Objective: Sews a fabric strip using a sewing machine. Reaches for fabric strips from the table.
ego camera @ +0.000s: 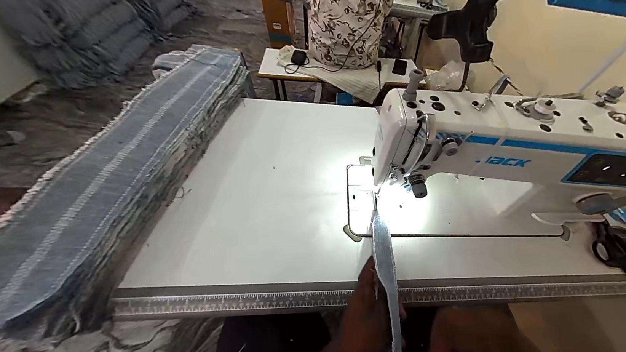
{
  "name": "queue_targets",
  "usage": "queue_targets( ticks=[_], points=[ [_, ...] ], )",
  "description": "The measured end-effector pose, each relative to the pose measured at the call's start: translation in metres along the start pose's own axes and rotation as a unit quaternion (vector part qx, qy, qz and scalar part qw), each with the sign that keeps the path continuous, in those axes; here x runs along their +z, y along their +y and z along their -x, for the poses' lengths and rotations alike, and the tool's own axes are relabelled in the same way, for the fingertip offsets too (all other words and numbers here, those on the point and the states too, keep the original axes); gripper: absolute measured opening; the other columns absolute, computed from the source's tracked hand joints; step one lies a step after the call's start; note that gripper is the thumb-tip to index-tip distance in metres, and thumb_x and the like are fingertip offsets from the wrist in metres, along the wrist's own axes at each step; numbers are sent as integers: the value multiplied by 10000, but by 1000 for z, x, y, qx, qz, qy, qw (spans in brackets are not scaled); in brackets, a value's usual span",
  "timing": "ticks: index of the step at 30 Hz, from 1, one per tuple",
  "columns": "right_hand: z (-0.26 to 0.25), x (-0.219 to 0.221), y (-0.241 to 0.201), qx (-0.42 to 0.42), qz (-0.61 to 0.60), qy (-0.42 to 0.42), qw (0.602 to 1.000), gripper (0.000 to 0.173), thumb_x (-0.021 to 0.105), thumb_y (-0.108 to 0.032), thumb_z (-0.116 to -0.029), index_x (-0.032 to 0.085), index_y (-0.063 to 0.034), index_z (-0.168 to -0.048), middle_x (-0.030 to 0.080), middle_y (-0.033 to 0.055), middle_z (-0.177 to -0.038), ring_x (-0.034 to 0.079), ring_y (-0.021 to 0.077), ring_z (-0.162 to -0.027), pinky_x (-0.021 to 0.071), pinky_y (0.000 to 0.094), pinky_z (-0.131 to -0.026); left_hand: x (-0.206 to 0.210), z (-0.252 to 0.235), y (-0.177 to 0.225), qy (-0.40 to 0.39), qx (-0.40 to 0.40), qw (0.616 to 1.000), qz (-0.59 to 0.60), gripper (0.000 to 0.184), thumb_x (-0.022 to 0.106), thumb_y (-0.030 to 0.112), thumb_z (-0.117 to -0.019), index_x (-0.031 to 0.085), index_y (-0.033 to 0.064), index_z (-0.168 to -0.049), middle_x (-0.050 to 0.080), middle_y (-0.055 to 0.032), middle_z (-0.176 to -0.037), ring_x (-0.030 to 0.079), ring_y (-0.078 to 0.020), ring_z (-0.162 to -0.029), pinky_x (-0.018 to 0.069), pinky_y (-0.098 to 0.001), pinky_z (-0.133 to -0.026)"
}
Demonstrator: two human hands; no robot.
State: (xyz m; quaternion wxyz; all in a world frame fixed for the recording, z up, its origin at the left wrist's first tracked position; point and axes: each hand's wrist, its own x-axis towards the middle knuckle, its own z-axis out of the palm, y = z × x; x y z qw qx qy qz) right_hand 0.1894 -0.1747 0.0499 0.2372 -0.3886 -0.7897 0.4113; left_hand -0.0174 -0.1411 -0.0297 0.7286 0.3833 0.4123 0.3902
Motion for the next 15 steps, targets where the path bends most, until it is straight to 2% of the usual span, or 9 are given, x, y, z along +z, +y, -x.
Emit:
queue_targets(
  ticks=[1, 2, 4, 6, 8, 10, 11, 12, 15],
  points=[
    [-21, 1, 14, 34, -23, 92, 995, 432, 592, -511, -1007, 750, -119, -920, 708, -15, -838, 668, 78, -744, 581, 298, -651, -5, 8, -6, -13, 23, 999, -43, 629, 474, 157, -1075, 162, 106, -1620, 672, -67, -1007, 672, -139, -734, 606, -309, -661],
    [-45, 4, 25, 86, -31, 182, 979, 339, 576, -402, -1022, 758, -128, -944, 679, -40, -763, 618, 64, -638, 532, 279, -562, -6, 13, -9, -22, 38, 997, -64, 679, 481, 135, -1060, 115, 79, -1629, 664, -60, -983, 664, -137, -740, 599, -312, -671],
    [-95, 9, 40, 159, 21, 271, 949, 245, 630, -355, -997, 756, -157, -1068, 643, -35, -738, 565, 96, -569, 495, 311, -511, -6, 17, -11, -30, 36, 994, -101, 735, 487, 101, -1040, 63, 66, -1639, 667, -49, -959, 661, -122, -725, 597, -308, -671],
    [-134, 16, 53, 189, 96, 287, 934, 348, 724, -397, -945, 735, -122, -1158, 689, 18, -842, 631, 157, -652, 556, 386, -589, -5, 19, -13, -32, 26, 993, -111, 732, 483, 93, -1050, 47, 59, -1637, 670, -60, -1007, 660, -107, -695, 602, -301, -638],
    [-162, 20, 64, 219, 158, 286, 919, 415, 770, -421, -894, 726, -70, -1110, 691, 78, -882, 657, 248, -767, 554, 491, -689, -6, 17, -15, -36, 17, 994, -100, 774, 505, 85, -1027, 34, 72, -1641, 675, -64, -993, 654, -104, -671, 597, -306, -630],
    [-173, 18, 65, 218, 228, 295, 902, 207, 718, -239, -919, 726, -59, -1021, 690, 92, -822, 677, 276, -751, 549, 508, -661, -5, 17, -11, -43, 15, 990, -132, 822, 532, 65, -1008, 21, 95, -1651, 654, -95, -1119, 635, -97, -689, 583, -316, -654],
    [-173, 16, 64, 209, 264, 295, 894, 156, 695, -177, -927, 733, -57, -1018, 701, 98, -825, 690, 282, -745, 559, 505, -652, -6, 18, -7, -56, 14, 984, -167, 831, 531, 64, -1015, 0, 104, -1653, 622, -125, -1248, 637, -96, -735, 581, -325, -698],
    [-171, 16, 63, 197, 293, 289, 890, 157, 693, -134, -921, 738, -55, -1049, 704, 107, -867, 694, 289, -767, 567, 497, -665, -6, 18, -4, -60, 7, 976, -209, 827, 528, 80, -1028, -7, 119, -1658, 626, -143, -1265, 646, -113, -746, 585, -348, -715],
    [-154, 26, 61, 169, 334, 234, 897, 456, 734, -71, -835, 663, -16, -1283, 630, 183, -1121, 663, 342, -946, 584, 474, -769, -7, 19, -6, -60, -16, 952, -301, 784, 512, 138, -1052, 18, 105, -1659, 695, -157, -1072, 689, -199, -719, 610, -433, -705]
  ],
)
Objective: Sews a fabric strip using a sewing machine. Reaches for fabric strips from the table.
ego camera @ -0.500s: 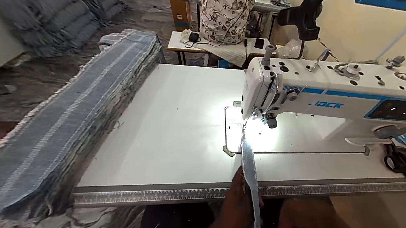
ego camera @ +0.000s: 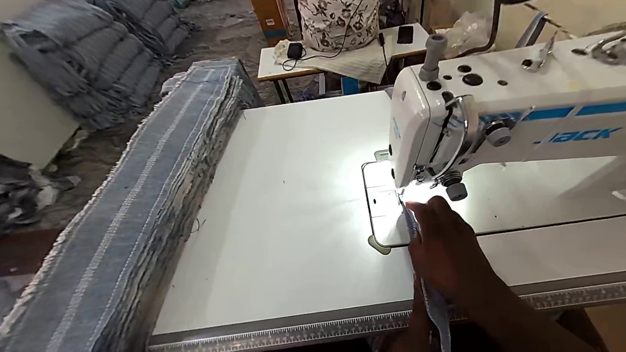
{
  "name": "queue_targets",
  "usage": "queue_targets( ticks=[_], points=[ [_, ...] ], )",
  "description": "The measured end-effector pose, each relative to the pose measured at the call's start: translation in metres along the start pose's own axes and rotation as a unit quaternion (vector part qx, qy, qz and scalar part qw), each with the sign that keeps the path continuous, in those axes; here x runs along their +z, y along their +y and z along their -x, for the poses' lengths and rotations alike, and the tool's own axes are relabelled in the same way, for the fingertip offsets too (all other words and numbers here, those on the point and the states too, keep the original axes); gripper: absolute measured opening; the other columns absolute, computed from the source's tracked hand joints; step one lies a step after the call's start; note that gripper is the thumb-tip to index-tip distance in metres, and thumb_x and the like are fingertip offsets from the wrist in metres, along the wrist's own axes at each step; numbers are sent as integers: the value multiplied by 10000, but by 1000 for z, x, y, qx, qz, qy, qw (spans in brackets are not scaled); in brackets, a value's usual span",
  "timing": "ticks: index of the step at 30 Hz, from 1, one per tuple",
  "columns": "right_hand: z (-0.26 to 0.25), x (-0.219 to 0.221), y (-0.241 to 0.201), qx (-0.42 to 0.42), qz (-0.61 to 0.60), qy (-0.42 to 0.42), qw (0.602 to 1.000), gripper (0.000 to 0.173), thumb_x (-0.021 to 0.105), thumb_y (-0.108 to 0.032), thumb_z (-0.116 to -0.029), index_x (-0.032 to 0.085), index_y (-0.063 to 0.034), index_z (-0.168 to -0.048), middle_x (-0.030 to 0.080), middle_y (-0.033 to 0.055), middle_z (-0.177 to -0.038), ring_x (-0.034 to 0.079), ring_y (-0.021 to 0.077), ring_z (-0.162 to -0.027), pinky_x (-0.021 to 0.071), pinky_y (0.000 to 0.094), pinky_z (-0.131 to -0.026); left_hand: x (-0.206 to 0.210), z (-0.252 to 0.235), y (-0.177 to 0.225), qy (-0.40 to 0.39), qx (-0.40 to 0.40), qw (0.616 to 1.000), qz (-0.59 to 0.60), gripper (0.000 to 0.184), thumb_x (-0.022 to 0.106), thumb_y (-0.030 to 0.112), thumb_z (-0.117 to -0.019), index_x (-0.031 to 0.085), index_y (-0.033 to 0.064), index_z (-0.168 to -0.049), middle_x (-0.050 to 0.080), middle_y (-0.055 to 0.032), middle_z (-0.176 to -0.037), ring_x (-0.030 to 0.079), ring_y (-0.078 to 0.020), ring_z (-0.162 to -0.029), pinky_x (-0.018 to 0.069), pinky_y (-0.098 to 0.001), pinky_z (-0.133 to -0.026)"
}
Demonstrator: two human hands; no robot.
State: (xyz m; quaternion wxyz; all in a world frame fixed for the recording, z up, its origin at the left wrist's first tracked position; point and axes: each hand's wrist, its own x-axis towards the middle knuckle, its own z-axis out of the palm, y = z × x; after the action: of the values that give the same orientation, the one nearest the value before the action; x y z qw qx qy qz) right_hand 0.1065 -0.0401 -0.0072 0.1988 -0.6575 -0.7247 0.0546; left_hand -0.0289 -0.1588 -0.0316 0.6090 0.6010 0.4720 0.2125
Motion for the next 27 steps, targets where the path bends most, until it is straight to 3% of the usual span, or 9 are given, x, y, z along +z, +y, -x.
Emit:
queue_targets(
  ticks=[7, 10, 13, 16, 18, 20, 22, 24, 27],
  points=[
    [17, 5, 6, 33, -41, -2, 999, 578, 747, -117, -775, 649, -51, -1341, 588, 125, -1147, 647, 258, -904, 572, 409, -698, 8, -2, 3, 5, -8, 997, -78, 711, 495, 188, -1070, 105, -35, -1621, 701, -196, -937, 697, -257, -735, 600, -468, -719],
    [18, 5, 6, 36, -42, -6, 998, 575, 746, -134, -789, 646, -49, -1348, 587, 113, -1145, 644, 249, -905, 572, 400, -711, 13, -4, -6, 29, 23, 999, -2, 716, 498, 182, -1080, 83, -39, -1620, 681, -206, -1190, 721, -182, -814, 621, -414, -784],
    [18, 6, 7, 32, -48, -5, 998, 554, 753, -139, -794, 659, -49, -1333, 595, 108, -1144, 649, 235, -897, 577, 380, -714, 14, -6, -10, 11, 54, 989, 136, 804, 534, 83, -1042, -16, -34, -1616, 469, -195, -1502, 684, -88, -851, 610, -316, -790],
    [16, 3, 7, 36, -53, -12, 998, 552, 772, -148, -805, 655, -52, -1335, 593, 111, -1149, 650, 230, -901, 579, 376, -721, 14, -6, -11, 21, 92, 987, 130, 758, 525, 28, -1030, 41, -85, -1603, 316, -214, -1622, 618, -101, -1195, 544, -297, -998],
    [16, 1, 7, 37, -56, -26, 997, 566, 773, -157, -810, 647, -54, -1351, 594, 115, -1169, 653, 230, -917, 583, 375, -741, 13, -7, -10, 30, 118, 986, 117, 686, 473, 22, -1051, 67, -148, -1575, 225, -273, -1652, 394, -182, -1483, 364, -327, -1215],
    [16, 2, 7, 32, -56, -18, 998, 560, 771, -140, -798, 657, -52, -1339, 596, 106, -1142, 653, 218, -903, 583, 361, -721, 13, -7, -7, 28, 97, 985, 139, 690, 471, 31, -1059, 57, -115, -1591, 222, -235, -1662, 465, -131, -1417, 425, -287, -1159],
    [15, 4, 7, 30, -47, -10, 998, 550, 763, -131, -803, 654, -49, -1336, 589, 106, -1147, 647, 217, -910, 576, 353, -717, 14, -8, -3, 19, 57, 982, 181, 725, 479, 30, -1062, 16, -31, -1617, 281, -152, -1642, 667, -72, -1015, 601, -274, -853],
    [13, 5, 6, 28, -40, -7, 999, 561, 761, -133, -801, 651, -56, -1347, 586, 104, -1169, 648, 218, -924, 579, 348, -726, 14, -10, -5, 15, 47, 978, 205, 735, 466, 18, -1064, -9, -1, -1624, 333, -122, -1617, 681, -96, -819, 625, -308, -748],
    [13, -2, 5, 47, -50, -33, 997, 615, 751, -136, -799, 604, -53, -1390, 593, 104, -1135, 647, 220, -891, 576, 372, -713, 14, -12, -7, 32, 68, 976, 206, 691, 452, 16, -1070, 40, -13, -1624, 432, -126, -1564, 717, -132, -928, 640, -340, -837]
  ],
)
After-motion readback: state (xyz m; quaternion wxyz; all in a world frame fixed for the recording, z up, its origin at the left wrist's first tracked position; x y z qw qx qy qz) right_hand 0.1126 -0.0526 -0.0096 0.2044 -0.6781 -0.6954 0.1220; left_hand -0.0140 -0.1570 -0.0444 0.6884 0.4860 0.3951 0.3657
